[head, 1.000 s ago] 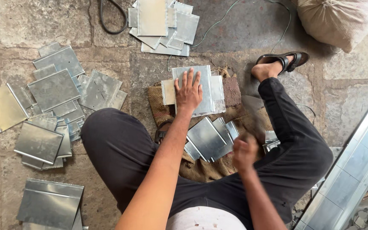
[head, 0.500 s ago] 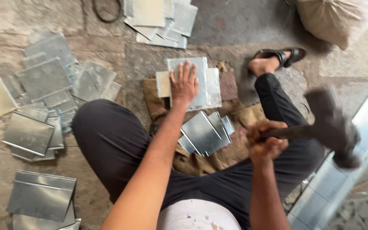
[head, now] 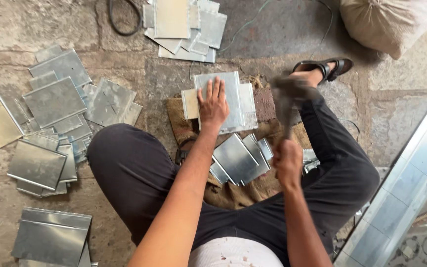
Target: The person is hammering several metal sheets one by one on a block of wood, by hand, using a hammer.
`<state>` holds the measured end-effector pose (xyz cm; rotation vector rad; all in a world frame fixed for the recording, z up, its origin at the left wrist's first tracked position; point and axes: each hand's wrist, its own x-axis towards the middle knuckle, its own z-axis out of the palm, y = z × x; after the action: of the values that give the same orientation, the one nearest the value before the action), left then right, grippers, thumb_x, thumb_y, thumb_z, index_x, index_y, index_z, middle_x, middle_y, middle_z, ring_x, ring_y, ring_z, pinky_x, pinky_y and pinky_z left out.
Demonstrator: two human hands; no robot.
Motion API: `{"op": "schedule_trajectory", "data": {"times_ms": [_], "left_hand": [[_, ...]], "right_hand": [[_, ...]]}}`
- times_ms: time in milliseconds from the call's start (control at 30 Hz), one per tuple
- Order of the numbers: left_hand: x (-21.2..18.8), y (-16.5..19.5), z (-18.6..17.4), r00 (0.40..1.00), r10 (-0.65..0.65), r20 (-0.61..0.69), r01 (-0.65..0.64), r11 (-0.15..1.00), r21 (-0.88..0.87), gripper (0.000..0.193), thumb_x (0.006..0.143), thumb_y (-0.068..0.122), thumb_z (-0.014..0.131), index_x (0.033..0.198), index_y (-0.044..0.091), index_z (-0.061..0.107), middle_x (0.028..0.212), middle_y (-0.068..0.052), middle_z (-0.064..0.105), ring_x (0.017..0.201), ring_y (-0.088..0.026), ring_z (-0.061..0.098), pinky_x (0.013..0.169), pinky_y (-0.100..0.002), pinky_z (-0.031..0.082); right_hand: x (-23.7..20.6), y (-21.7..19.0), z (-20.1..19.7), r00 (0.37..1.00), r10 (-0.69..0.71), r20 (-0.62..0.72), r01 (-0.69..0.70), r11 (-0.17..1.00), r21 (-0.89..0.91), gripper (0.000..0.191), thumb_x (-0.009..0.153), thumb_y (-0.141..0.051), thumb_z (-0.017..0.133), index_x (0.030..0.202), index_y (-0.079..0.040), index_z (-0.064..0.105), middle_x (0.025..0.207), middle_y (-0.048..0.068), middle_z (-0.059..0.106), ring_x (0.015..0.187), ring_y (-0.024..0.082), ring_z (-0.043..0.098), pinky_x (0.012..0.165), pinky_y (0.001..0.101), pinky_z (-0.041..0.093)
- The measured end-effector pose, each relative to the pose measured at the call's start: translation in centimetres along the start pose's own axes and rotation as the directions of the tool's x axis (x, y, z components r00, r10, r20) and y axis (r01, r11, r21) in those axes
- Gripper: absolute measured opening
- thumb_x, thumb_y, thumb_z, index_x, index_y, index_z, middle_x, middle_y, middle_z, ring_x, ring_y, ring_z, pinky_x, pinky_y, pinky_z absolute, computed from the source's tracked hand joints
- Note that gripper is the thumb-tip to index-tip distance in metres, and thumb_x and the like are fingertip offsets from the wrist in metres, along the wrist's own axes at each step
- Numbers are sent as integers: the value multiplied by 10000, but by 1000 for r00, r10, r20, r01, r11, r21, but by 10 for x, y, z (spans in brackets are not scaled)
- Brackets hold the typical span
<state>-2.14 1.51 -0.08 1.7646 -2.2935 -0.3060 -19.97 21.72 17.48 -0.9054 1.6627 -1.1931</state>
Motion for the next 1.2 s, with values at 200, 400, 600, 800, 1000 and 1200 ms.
{"op": "schedule_trajectory", "data": {"times_ms": [200, 400, 600, 800, 1000, 1200], "left_hand": [[-21, 8, -5, 999, -39, 22, 39, 999, -2, 663, 971, 252, 525, 1599, 128, 350, 1687, -17, 305, 1535, -241, 324, 1243, -585, 200], [-27, 8, -13, 998, -46, 54, 47, 999, -17, 696, 943, 249, 533, 1597, 113, 338, 1688, -23, 297, 1543, -251, 298, 1241, -567, 183], [-38, 10, -12, 998, -21, 67, 20, 1000, 20, 663, 983, 280, 511, 1603, 125, 331, 1692, -22, 278, 1538, -252, 295, 1250, -558, 185], [-50, 12, -7, 998, -6, 62, 5, 1000, 22, 669, 972, 282, 517, 1599, 140, 333, 1691, -11, 285, 1531, -239, 311, 1246, -558, 187], [-51, 15, -14, 998, -10, 61, 9, 1000, 8, 703, 921, 244, 558, 1583, 122, 356, 1675, -19, 313, 1522, -245, 324, 1241, -554, 203], [-57, 14, -13, 1000, 11, 5, -11, 1000, -7, 658, 956, 226, 564, 1579, 111, 384, 1679, -41, 349, 1526, -264, 363, 1245, -542, 236]], "right_hand": [[19, 0, -9, 796, -596, -104, 604, 772, 198, 458, 1104, -568, 427, 1062, -118, 501, 728, -4, 485, 531, 74, 417, 429, 247, 377], [29, 83, 8, 984, -28, 174, 113, 856, -505, 492, 1107, -507, 400, 834, -129, 559, 623, 0, 531, 503, 70, 445, 431, 282, 381], [17, 24, -7, 995, -70, 66, 82, 978, -192, 431, 1114, -466, 421, 927, -113, 581, 712, -3, 547, 527, 70, 463, 400, 254, 379], [28, 15, -2, 827, -554, -91, 556, 786, 269, 433, 1100, -544, 444, 1000, -132, 529, 678, -8, 506, 476, 61, 415, 385, 251, 361], [33, 84, 10, 986, -127, 109, 161, 898, -410, 558, 1105, -525, 347, 773, -126, 553, 605, -27, 493, 473, 88, 414, 393, 298, 366], [27, 59, 0, 995, -103, 5, 101, 966, -237, 468, 1140, -411, 425, 837, -80, 558, 639, -9, 488, 520, 105, 424, 460, 305, 366]]}}
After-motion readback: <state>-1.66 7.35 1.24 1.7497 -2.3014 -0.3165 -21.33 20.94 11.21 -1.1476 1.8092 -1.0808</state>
